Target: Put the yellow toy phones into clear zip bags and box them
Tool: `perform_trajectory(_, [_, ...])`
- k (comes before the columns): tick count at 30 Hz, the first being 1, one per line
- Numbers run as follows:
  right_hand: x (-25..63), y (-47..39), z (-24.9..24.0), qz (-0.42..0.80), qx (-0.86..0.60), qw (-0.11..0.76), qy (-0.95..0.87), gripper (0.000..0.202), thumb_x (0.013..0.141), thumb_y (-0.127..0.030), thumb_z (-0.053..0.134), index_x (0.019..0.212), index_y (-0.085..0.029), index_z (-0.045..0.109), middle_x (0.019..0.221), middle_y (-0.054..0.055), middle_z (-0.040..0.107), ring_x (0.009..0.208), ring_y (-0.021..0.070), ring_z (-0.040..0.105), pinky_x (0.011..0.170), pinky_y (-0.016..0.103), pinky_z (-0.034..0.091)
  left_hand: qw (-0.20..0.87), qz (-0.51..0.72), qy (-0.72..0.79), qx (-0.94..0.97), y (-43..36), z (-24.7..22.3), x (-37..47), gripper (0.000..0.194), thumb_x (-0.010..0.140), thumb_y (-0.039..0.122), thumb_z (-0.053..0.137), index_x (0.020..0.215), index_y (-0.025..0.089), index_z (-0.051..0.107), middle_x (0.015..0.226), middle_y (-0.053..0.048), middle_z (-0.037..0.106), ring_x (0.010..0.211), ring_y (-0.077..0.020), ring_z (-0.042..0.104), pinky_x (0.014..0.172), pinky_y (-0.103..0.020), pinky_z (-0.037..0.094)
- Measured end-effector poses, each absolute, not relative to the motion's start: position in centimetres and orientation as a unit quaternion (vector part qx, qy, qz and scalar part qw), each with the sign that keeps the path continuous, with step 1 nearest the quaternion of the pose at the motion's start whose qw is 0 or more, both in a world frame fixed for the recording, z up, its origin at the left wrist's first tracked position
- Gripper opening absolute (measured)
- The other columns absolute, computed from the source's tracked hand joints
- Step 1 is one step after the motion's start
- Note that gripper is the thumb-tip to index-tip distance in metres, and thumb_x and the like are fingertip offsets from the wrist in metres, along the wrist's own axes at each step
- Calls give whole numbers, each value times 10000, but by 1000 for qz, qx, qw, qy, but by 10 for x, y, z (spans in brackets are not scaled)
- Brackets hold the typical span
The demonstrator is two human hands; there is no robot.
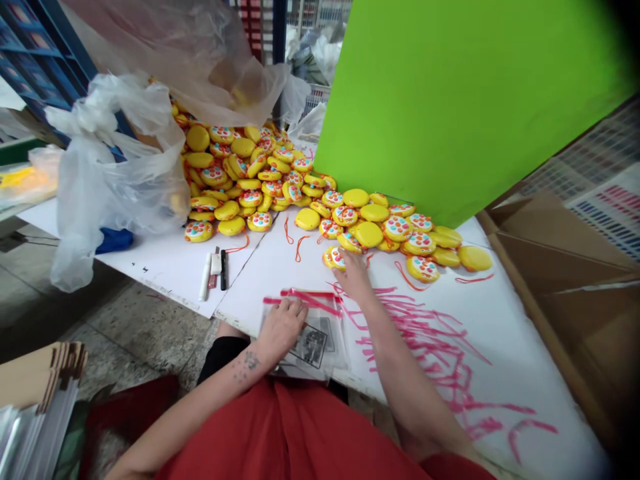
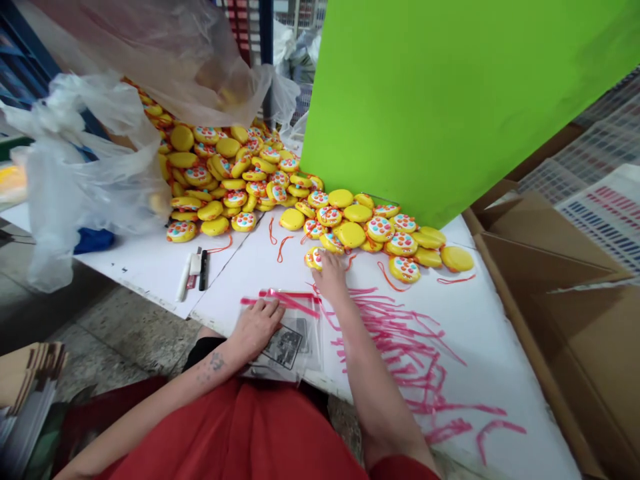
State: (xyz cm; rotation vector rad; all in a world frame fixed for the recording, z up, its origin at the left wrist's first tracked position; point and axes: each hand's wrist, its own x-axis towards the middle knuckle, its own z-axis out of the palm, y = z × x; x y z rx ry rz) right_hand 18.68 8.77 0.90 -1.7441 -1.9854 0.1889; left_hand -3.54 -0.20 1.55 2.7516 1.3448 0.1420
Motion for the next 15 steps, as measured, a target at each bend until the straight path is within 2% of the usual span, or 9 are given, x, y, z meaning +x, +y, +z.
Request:
perform_trajectory(2, [178,89,9,61,-649,181,-737,532,790,-265,528,1300,-130,455,1286,171,496,1220,310,396,1006,469,303,35,46,450,891,0,15,-34,291,879,265,490,1157,183,504,1102,-115,553,963,-254,500,672,-328,427])
perform_trajectory(4, [171,85,13,48,-662,147,-733,550,800,-334,548,1315,-170,449,1272,165,501,1186,335,412,962,482,329,30,44,461,886,3,13,-30,250,876,285,499,1107,193,523,1046,-106,551,952,-255,503,678,-330,429])
perform_trajectory(6, [165,80,15,35,-673,137,-726,595,800,-434,555,1338,-215,427,1312,162,462,1184,366,396,932,511,336,21,47,467,883,7,12,-26,206,871,305,511,1045,199,540,1031,-101,544,945,-260,507,703,-352,428])
perform_trajectory(9, [156,80,12,43,-650,129,-748,694,754,-519,596,1359,-246,392,1404,147,355,1263,392,295,956,539,302,1,62,467,882,12,11,-20,186,865,312,526,1008,195,543,1035,-102,540,951,-263,506,760,-391,414])
perform_trajectory(11, [149,83,5,67,-634,129,-760,739,718,-518,635,1352,-226,392,1376,148,383,1265,367,308,979,511,301,-8,67,461,885,15,11,-17,197,857,309,543,1011,186,542,1009,-98,548,944,-260,504,784,-403,403])
perform_trajectory(15, [137,86,-5,82,-627,170,-756,733,677,-428,674,1303,-143,422,1245,171,480,1160,317,439,965,447,362,-17,64,451,890,16,11,-13,149,860,274,535,945,153,552,959,-103,560,918,-258,500,795,-418,392])
